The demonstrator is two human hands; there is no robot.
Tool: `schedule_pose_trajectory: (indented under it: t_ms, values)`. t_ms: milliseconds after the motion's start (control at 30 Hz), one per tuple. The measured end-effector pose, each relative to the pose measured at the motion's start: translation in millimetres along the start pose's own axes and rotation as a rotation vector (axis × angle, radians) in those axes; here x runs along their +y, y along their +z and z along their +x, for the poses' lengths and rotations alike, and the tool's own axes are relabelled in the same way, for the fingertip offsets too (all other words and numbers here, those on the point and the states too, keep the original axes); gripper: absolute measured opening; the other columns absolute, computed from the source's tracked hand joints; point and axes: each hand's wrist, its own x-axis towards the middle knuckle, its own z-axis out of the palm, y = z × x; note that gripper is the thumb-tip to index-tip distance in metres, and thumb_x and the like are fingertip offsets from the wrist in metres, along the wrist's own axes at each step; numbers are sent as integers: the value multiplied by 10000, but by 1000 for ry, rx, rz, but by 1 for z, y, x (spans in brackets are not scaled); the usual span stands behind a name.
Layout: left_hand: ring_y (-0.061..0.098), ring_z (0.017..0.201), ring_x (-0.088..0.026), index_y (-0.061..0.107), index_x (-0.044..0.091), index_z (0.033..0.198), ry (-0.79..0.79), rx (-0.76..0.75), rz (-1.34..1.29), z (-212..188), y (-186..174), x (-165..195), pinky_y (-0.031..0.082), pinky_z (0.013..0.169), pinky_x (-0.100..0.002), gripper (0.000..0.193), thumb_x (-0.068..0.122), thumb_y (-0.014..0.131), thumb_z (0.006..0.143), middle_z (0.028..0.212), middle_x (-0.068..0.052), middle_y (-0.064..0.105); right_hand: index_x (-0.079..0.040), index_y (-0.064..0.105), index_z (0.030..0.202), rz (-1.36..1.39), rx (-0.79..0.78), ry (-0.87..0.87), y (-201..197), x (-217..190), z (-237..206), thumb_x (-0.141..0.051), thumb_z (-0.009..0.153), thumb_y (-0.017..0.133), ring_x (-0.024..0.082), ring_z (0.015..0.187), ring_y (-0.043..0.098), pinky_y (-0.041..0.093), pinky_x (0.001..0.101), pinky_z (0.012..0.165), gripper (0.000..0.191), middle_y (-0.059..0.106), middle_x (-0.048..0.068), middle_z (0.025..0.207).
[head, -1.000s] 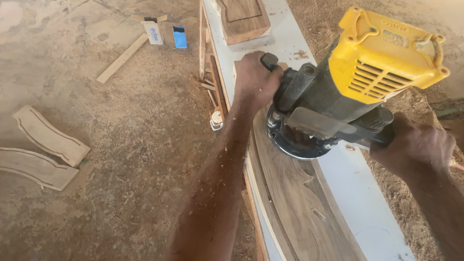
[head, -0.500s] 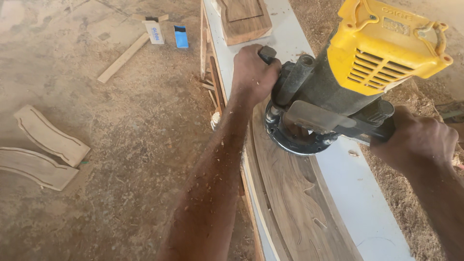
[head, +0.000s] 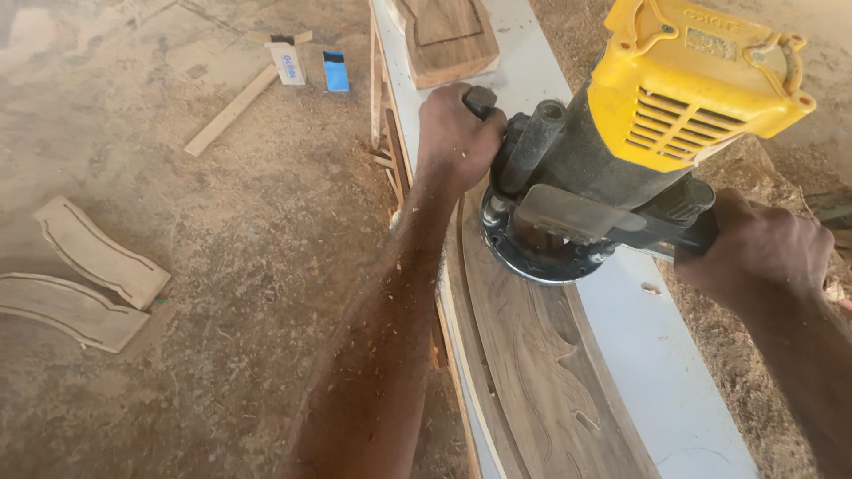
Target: The person uses a handheld electric router to carve a decorative pattern into a flat wooden board. They guide the tool along a pre-drawn outline, removing material to create a recessed design.
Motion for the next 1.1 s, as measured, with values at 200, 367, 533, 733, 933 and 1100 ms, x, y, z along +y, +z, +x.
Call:
schedule_pose_trajectory:
  t_ms: [200,367,533,733,933,1100]
  values:
    - [746,763,-334,687,-28,824,3,32,-41,-2,-1,0,566,711,-399,162,116,708,753,781,-193,742,-125,640,967,15,-70,27,-4,-4,8,-392,823,757,234,628,700,564,441,636,325,711,67,700]
    - [727,729,-347,670,-42,797,53,61,-40,-4,-3,-3,557,694,-414,156,109,700,772,749,-206,720,-104,610,899,70,-18,-11,3,-2,14,-387,925,689,229,530,653,548,427,567,296,652,67,618]
    - [729,680,-309,668,-11,748,-50,-28,76,-3,-8,-1,565,658,-400,152,132,666,801,715,-163,712,-103,610,902,91,89,-90,9,-1,14,-364,970,633,174,439,605,517,412,479,271,597,29,565]
    - [679,621,-274,652,-16,722,-15,85,12,-14,-11,-2,525,624,-415,137,109,695,760,668,-154,688,-120,626,901,113,38,-72,6,-7,20,-361,961,614,170,441,582,527,400,455,249,597,26,598]
    - [591,569,-264,603,-29,710,82,109,-19,-13,-11,-4,493,584,-406,148,88,672,769,617,-156,614,-147,644,959,125,-52,-53,-4,-14,21,-349,880,693,179,516,614,535,405,573,223,626,34,667]
    - [584,554,-227,594,-23,697,83,52,-30,-8,-10,-5,487,572,-393,146,92,651,767,608,-139,612,-175,657,1022,138,-195,35,-16,-18,13,-320,773,765,210,584,666,547,409,571,307,682,47,678]
